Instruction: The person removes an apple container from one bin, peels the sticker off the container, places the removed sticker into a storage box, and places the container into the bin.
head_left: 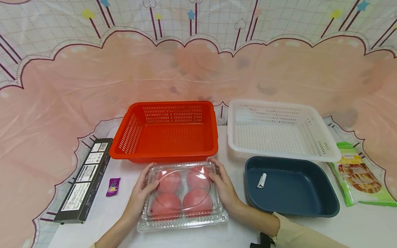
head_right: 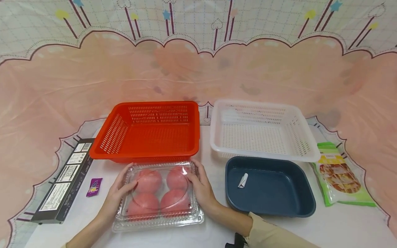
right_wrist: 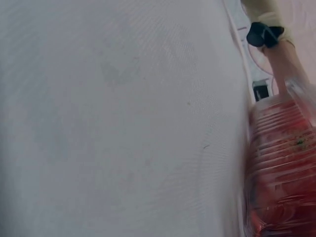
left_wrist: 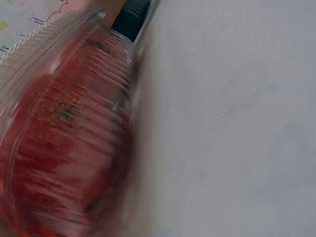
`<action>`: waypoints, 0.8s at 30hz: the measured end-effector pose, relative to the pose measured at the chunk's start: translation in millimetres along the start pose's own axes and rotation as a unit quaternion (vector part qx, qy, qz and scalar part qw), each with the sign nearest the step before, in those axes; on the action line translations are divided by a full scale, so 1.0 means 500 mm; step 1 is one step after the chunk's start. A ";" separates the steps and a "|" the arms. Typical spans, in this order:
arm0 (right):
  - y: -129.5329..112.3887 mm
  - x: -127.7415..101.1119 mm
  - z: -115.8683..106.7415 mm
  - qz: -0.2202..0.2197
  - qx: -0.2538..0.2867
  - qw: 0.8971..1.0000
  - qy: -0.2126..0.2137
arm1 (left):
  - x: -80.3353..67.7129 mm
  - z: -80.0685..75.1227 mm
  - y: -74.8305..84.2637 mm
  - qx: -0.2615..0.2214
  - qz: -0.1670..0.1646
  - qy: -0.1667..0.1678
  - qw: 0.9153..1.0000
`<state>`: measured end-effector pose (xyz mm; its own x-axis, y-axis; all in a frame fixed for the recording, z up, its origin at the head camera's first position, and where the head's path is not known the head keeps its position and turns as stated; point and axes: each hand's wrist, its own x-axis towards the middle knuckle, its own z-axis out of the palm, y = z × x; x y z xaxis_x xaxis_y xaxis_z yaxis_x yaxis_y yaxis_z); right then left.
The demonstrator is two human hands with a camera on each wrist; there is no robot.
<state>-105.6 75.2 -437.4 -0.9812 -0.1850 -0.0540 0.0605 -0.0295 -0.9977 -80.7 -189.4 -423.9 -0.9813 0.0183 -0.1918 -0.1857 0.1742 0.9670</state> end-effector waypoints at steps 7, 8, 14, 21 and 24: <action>0.007 0.002 0.003 -0.006 0.017 1.000 0.006 | -0.004 0.004 0.002 -0.010 0.010 0.004 1.000; 0.007 0.003 0.003 -0.006 0.020 1.000 0.006 | -0.004 0.003 0.001 -0.009 0.011 0.005 1.000; 0.007 0.004 0.004 -0.011 0.022 1.000 0.005 | -0.005 0.003 0.001 -0.012 0.011 0.012 1.000; 0.002 0.003 0.001 0.009 0.009 1.000 0.011 | -0.010 0.009 0.003 -0.030 0.003 0.028 0.999; -0.001 0.004 0.001 0.009 -0.011 1.000 0.027 | -0.009 0.010 0.004 -0.034 0.008 0.029 0.999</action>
<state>-107.7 74.5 -436.9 -0.9884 -0.1323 -0.0745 0.0757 -0.0047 -0.9971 -76.2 -184.0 -422.0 -0.9851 -0.0364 -0.1682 -0.1712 0.1062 0.9795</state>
